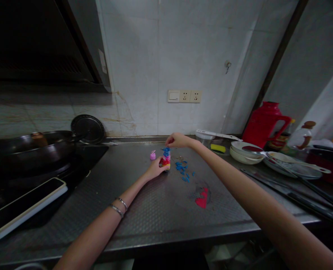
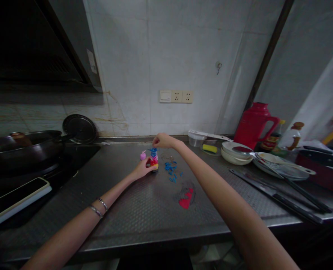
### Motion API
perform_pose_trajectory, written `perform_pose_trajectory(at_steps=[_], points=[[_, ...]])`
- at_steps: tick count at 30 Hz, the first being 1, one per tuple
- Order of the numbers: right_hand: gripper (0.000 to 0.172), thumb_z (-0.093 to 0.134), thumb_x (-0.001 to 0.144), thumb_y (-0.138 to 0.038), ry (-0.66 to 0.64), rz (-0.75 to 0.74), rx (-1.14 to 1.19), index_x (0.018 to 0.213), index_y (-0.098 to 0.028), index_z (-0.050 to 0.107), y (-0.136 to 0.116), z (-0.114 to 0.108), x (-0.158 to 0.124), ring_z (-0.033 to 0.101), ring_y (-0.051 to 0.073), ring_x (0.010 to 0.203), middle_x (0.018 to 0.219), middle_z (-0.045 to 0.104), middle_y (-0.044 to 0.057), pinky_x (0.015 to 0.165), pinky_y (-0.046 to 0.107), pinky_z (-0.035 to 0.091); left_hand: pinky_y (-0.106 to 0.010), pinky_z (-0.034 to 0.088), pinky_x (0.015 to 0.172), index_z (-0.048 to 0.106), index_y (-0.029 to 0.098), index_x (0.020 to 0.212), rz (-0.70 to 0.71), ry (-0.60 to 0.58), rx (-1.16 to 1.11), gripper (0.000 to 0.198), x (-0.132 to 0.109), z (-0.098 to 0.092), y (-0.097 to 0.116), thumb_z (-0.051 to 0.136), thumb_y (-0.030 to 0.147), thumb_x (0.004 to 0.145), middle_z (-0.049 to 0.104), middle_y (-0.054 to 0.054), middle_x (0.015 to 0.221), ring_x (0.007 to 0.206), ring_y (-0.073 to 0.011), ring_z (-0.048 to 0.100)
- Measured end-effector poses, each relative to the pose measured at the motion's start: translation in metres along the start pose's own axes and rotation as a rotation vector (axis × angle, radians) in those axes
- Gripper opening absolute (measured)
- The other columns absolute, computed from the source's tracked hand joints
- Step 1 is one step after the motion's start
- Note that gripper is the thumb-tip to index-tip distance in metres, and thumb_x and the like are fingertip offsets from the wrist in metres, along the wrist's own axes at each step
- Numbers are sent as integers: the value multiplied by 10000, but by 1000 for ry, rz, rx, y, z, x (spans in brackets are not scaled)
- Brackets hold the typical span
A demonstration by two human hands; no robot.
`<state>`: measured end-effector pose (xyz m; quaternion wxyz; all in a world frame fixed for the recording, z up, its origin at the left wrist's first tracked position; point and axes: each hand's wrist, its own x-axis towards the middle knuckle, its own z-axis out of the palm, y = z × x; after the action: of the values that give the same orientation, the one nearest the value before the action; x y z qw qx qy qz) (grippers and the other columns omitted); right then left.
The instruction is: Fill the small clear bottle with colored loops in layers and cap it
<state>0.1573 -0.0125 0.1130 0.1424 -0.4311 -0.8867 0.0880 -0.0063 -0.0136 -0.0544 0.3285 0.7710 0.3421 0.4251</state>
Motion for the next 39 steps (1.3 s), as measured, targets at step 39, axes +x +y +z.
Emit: perform_pose_trajectory(at_steps=[39], points=[[720, 159, 869, -576, -259, 250, 59, 981, -82, 671, -11, 36, 5, 554, 267, 1024, 1094, 622, 137, 909, 353, 386, -301, 459, 722, 497, 131, 923, 14, -4, 22, 320, 0, -1, 4, 621, 323, 699, 573, -41, 873, 763, -146, 556]])
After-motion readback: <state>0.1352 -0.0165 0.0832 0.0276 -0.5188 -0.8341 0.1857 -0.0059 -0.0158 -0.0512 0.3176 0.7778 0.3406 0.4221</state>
